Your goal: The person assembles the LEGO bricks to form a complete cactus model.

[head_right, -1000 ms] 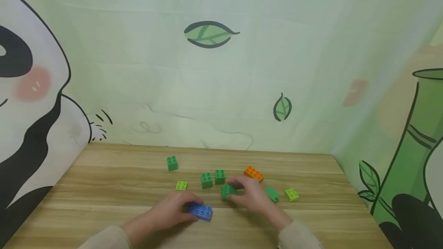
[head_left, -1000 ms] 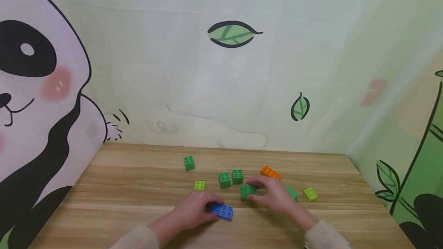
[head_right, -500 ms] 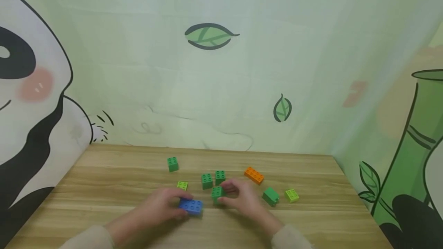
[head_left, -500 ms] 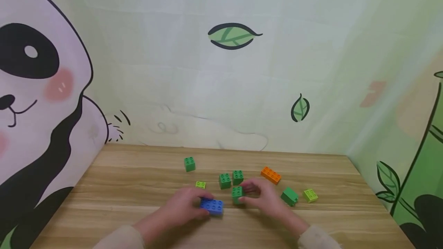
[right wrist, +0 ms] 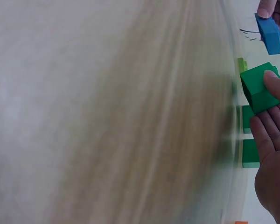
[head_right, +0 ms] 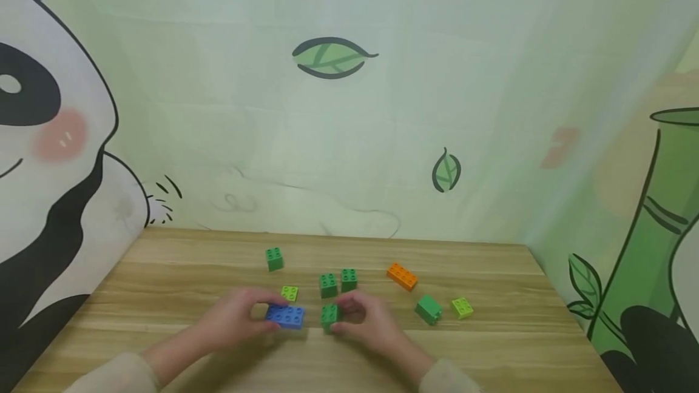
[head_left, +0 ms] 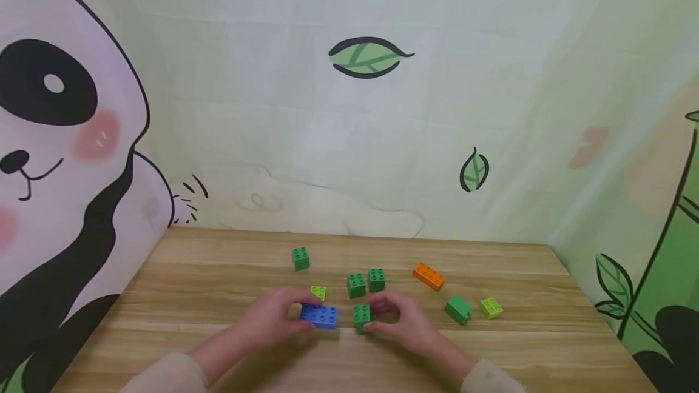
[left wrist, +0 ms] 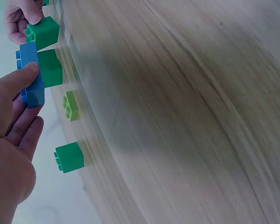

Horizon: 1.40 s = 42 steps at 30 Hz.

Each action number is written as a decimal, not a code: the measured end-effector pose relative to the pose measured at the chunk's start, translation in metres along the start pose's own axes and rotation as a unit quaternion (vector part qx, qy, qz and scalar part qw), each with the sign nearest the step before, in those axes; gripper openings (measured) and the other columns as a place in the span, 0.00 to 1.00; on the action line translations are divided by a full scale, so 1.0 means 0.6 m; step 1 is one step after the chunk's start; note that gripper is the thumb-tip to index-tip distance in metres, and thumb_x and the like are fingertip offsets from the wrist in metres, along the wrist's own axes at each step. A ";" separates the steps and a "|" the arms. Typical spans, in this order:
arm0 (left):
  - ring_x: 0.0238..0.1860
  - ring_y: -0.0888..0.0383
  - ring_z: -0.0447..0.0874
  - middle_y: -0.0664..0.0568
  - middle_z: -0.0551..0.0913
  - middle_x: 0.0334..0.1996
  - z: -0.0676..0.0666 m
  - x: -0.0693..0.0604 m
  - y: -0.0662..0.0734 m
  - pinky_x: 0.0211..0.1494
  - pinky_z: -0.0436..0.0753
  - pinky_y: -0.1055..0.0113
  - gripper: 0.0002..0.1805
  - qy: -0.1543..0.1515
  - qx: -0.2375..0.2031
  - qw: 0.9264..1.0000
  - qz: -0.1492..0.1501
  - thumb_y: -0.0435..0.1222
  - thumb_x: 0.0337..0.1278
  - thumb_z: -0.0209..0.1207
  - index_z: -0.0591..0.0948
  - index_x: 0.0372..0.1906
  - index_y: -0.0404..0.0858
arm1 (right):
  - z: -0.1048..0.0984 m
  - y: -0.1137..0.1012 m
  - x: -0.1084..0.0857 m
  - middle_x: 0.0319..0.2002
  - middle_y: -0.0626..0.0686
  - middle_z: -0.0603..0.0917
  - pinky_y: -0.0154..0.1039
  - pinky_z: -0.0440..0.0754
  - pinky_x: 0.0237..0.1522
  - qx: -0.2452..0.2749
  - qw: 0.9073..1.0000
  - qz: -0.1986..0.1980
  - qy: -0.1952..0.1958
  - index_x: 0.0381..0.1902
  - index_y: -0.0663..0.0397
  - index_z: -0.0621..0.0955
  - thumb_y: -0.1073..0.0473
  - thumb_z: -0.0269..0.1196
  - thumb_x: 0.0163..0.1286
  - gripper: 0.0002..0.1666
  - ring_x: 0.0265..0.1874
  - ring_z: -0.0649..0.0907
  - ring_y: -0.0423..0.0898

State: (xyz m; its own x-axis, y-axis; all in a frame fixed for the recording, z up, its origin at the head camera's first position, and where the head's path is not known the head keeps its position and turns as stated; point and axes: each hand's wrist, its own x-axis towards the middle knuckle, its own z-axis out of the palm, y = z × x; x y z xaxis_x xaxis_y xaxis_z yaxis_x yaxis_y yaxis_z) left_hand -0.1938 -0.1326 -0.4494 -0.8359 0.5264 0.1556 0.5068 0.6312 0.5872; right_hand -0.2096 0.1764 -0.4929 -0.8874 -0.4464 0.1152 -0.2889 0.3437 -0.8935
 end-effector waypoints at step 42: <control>0.53 0.55 0.89 0.56 0.92 0.49 -0.005 -0.002 0.001 0.59 0.89 0.49 0.17 0.015 -0.006 1.000 -0.006 0.36 0.58 0.78 0.90 0.53 0.44 | 0.010 0.005 -0.018 0.54 0.50 0.91 0.39 0.88 0.60 -0.061 0.998 -0.015 -0.020 0.59 0.57 0.85 0.57 0.80 0.63 0.28 0.53 0.90 0.45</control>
State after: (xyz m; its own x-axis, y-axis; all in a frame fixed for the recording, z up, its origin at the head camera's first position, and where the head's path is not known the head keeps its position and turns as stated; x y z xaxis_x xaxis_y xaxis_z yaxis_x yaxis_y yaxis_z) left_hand -0.1931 -0.1343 -0.4467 -0.8483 0.5012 0.1709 0.4934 0.6309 0.5988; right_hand -0.1986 0.1772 -0.4994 -0.8632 -0.4898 0.1224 -0.3595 0.4262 -0.8301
